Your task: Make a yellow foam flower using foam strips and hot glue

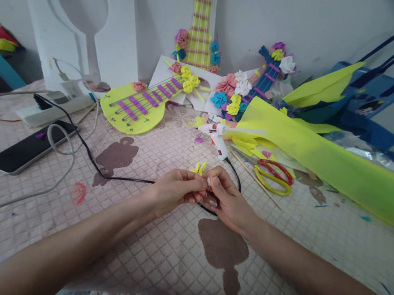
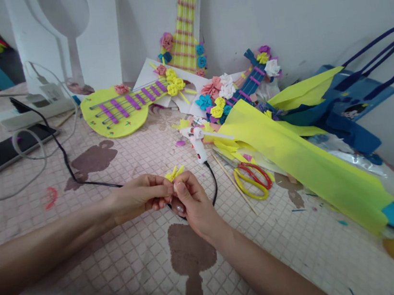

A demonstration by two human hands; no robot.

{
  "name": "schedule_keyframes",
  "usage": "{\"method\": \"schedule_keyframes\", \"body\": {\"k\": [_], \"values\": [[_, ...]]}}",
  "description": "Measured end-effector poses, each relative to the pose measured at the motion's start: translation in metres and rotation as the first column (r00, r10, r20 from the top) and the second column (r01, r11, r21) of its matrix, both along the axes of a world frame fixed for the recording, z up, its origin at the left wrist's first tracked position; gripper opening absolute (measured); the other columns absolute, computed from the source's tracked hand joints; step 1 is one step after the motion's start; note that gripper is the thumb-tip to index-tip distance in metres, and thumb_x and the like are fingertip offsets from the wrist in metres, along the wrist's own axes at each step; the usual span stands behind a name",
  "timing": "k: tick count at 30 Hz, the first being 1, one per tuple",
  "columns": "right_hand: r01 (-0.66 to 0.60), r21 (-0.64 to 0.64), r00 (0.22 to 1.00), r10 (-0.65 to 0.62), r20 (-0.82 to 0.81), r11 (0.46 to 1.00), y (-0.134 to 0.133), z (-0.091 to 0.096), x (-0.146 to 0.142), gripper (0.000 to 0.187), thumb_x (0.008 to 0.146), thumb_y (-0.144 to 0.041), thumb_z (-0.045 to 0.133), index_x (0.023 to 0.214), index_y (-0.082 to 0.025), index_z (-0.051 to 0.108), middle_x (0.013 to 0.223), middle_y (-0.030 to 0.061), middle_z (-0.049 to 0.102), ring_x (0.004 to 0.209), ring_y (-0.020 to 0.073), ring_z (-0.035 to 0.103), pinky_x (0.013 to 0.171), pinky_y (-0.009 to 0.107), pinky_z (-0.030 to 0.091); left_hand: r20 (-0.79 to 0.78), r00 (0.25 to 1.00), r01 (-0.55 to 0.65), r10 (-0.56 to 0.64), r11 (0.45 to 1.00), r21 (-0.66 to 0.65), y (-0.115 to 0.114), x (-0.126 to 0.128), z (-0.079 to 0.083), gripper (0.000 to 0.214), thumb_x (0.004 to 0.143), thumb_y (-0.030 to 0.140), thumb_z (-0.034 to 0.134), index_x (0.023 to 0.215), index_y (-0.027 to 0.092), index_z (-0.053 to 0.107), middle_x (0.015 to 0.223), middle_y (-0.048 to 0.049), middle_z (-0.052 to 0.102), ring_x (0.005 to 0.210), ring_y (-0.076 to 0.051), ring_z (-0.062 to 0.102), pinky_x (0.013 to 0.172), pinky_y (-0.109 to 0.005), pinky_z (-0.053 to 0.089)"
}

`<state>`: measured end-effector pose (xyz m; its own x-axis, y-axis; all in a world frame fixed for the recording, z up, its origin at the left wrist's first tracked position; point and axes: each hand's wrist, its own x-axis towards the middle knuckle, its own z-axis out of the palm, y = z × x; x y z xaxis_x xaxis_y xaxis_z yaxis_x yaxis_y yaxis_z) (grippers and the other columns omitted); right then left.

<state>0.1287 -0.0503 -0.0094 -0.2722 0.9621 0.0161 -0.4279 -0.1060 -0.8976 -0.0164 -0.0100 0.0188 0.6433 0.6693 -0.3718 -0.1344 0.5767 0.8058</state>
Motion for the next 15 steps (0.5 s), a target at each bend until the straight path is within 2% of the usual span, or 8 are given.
{"method": "schedule_keyframes", "body": {"k": [5,9,13,15], "values": [[-0.057,-0.074,0.996,0.051,-0.078,0.996,0.0015,-0.0001,0.0035,0.029,0.084,-0.048,0.058,0.077,-0.024,0.044,0.067,-0.006,0.051,0.055,0.0064,0.042,0.044,0.017,0.026,0.064,0.996,0.061,-0.061,0.998,-0.007,0.002,-0.0033,-0.0022,0.012,0.072,0.019,0.072,0.074,0.009,0.066,0.061,-0.0002,0.063,0.052,-0.003,0.054,0.049,-0.012,0.038],[-0.081,-0.094,0.99,0.07,-0.122,0.992,0.0024,-0.0011,0.0063,0.025,0.086,-0.045,0.058,0.078,-0.024,0.045,0.064,-0.007,0.051,0.052,0.0052,0.041,0.043,0.016,0.025,0.091,0.993,0.078,-0.077,0.997,-0.015,0.003,-0.0048,-0.0052,0.014,0.071,0.02,0.074,0.074,0.009,0.066,0.062,-0.0006,0.063,0.054,-0.003,0.055,0.052,-0.013,0.04],[-0.069,-0.072,0.995,0.063,-0.081,0.995,0.0019,-0.0007,0.0054,0.026,0.085,-0.046,0.057,0.078,-0.024,0.045,0.069,-0.0062,0.054,0.055,0.0059,0.045,0.044,0.016,0.026,0.08,0.995,0.057,-0.055,0.998,-0.017,0.0028,-0.004,-0.0048,0.014,0.07,0.02,0.075,0.073,0.009,0.066,0.061,-0.0002,0.062,0.053,-0.004,0.054,0.049,-0.013,0.038],[-0.048,-0.054,0.997,0.046,-0.054,0.997,0.0015,-0.0003,0.004,0.027,0.085,-0.047,0.057,0.077,-0.024,0.044,0.07,-0.0064,0.053,0.053,0.0058,0.042,0.044,0.017,0.025,0.061,0.997,0.047,-0.046,0.999,-0.015,0.0027,-0.0035,-0.0027,0.014,0.071,0.021,0.074,0.071,0.009,0.065,0.06,-0.0004,0.062,0.052,-0.004,0.053,0.047,-0.014,0.036]]}}
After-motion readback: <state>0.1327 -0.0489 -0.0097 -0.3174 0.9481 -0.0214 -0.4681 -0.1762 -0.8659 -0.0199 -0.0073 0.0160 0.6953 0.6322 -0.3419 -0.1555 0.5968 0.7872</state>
